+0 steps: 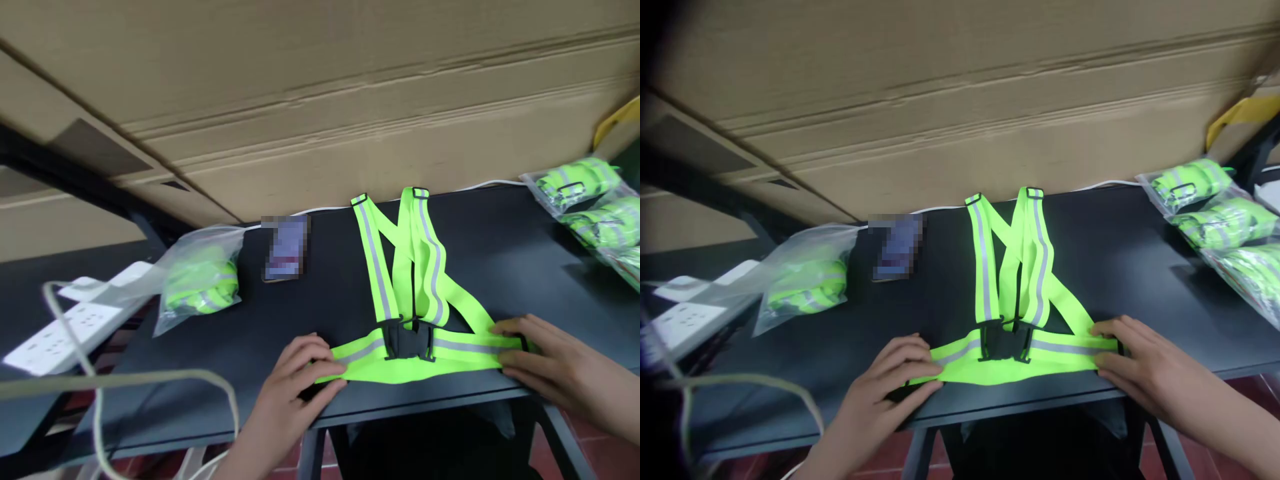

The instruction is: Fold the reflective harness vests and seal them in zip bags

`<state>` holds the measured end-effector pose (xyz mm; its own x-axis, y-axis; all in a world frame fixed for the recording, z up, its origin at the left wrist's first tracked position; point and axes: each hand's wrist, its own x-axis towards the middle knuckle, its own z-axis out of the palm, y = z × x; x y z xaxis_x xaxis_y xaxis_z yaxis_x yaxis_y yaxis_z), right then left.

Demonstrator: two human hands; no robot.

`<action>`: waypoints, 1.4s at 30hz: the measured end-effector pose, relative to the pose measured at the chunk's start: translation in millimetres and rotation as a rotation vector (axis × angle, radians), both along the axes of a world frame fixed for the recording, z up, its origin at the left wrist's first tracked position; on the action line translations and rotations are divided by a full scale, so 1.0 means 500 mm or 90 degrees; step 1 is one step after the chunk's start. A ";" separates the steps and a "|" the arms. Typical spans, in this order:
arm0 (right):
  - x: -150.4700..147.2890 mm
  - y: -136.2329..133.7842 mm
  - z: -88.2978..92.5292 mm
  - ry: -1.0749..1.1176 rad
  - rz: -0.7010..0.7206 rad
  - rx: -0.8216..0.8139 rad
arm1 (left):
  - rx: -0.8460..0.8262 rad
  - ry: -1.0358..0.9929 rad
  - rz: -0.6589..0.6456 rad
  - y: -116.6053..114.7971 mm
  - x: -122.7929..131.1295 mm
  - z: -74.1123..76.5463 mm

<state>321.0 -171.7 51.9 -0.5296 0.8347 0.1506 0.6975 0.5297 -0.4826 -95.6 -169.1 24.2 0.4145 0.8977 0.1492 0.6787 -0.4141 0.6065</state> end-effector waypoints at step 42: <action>-0.165 0.066 -0.016 0.033 0.083 0.066 | -0.087 0.017 -0.176 0.087 0.123 0.036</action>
